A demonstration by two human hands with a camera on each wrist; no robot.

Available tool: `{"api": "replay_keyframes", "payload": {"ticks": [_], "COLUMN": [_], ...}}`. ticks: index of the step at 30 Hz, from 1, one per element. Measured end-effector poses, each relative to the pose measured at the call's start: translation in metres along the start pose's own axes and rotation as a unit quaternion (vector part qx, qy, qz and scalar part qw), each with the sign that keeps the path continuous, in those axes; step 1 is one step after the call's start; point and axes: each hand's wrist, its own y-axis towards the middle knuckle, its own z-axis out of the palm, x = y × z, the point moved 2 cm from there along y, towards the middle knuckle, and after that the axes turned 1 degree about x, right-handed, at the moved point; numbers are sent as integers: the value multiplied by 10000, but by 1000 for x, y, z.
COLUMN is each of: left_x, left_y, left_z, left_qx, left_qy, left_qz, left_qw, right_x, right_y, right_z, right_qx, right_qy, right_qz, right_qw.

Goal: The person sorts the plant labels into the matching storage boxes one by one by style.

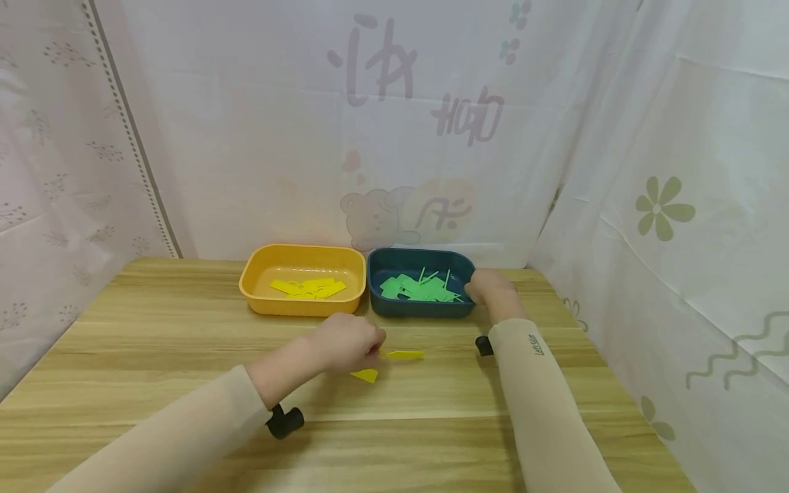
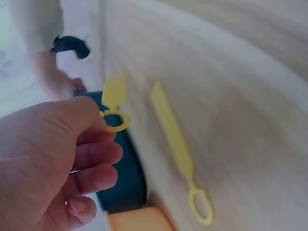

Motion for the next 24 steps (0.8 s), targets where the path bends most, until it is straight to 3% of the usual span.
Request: {"api": "replay_keyframes", "payload": {"ticks": [9, 18, 24], "left_x": [17, 42, 69], "left_y": [-7, -23, -35], "left_z": [-36, -74, -90], "left_qx": [-563, -1329, -1520], "left_qy": [-322, -532, -811], "left_qz": [-303, -619, -1164], "left_qw": [9974, 9878, 9781], "right_x": [2, 3, 3], "right_y": [-5, -7, -8], "right_z": [-2, -2, -4], "right_qx": [13, 45, 43], "right_qy": [8, -2, 16], "right_qz": [-45, -20, -18], "right_qw": [10000, 10000, 10000]}}
